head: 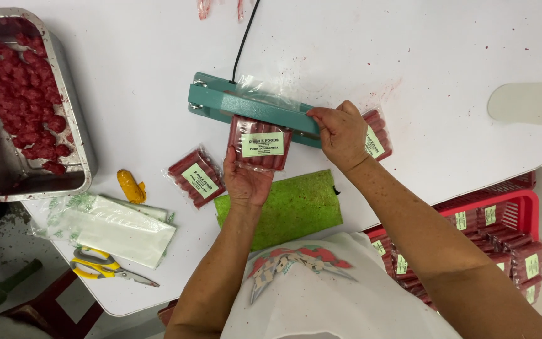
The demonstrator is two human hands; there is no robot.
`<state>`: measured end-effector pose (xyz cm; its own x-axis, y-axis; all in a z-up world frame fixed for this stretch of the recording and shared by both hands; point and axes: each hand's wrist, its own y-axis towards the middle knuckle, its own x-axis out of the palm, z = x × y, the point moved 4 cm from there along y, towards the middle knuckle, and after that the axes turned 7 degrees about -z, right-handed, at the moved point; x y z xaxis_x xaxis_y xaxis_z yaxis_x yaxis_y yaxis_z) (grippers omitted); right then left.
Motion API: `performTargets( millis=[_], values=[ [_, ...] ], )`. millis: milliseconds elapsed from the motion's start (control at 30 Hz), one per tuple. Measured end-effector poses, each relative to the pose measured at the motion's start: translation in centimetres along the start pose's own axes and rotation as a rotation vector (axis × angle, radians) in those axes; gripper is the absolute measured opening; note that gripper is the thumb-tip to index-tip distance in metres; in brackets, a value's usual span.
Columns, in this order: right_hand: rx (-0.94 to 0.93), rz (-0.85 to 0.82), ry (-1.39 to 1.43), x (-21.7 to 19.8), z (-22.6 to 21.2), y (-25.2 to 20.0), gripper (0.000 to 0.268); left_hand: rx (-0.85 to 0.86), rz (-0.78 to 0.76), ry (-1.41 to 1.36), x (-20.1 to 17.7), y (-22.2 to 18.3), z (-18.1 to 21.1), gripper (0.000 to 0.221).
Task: Sealing small plastic bags of food items using a manual heat sealer and organizing them into a storage crate.
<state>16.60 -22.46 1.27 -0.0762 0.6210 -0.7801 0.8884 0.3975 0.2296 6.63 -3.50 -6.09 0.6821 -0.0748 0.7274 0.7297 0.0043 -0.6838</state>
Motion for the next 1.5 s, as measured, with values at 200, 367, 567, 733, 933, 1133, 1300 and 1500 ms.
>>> performTargets(
  millis=[200, 367, 567, 733, 933, 1133, 1300, 1500],
  values=[
    [-0.010, 0.007, -0.001, 0.2, 0.2, -0.2, 0.019, 0.001, -0.004, -0.015, 0.7, -0.3, 0.0, 0.052],
    [0.009, 0.002, 0.024, 0.1, 0.3, -0.1, 0.020, 0.003, -0.001, -0.005, 0.9, -0.4, 0.1, 0.049],
    [0.014, -0.003, 0.036, 0.3, 0.5, -0.1, 0.020, -0.013, 0.006, -0.048, -2.0, 1.3, -0.1, 0.050],
    [-0.011, -0.006, 0.010, 0.2, 0.5, -0.2, 0.018, -0.006, 0.009, -0.021, -1.3, 0.6, -0.2, 0.050],
    [-0.030, 0.013, 0.000, 0.1, 0.3, 0.1, 0.016, 0.009, 0.008, 0.000, -0.4, 0.2, -0.1, 0.052],
    [-0.001, 0.002, -0.005, 0.6, 1.0, -0.3, 0.017, 0.006, 0.018, 0.005, 2.0, -0.8, 0.1, 0.054],
    [0.022, -0.030, 0.004, 0.6, 0.7, -0.4, 0.017, 0.010, 0.013, 0.003, 1.2, -0.7, 0.0, 0.054],
    [0.094, -0.063, -0.009, 0.3, 0.8, -0.4, 0.020, 0.005, 0.010, -0.026, -2.3, 1.3, -0.4, 0.049]
  ],
)
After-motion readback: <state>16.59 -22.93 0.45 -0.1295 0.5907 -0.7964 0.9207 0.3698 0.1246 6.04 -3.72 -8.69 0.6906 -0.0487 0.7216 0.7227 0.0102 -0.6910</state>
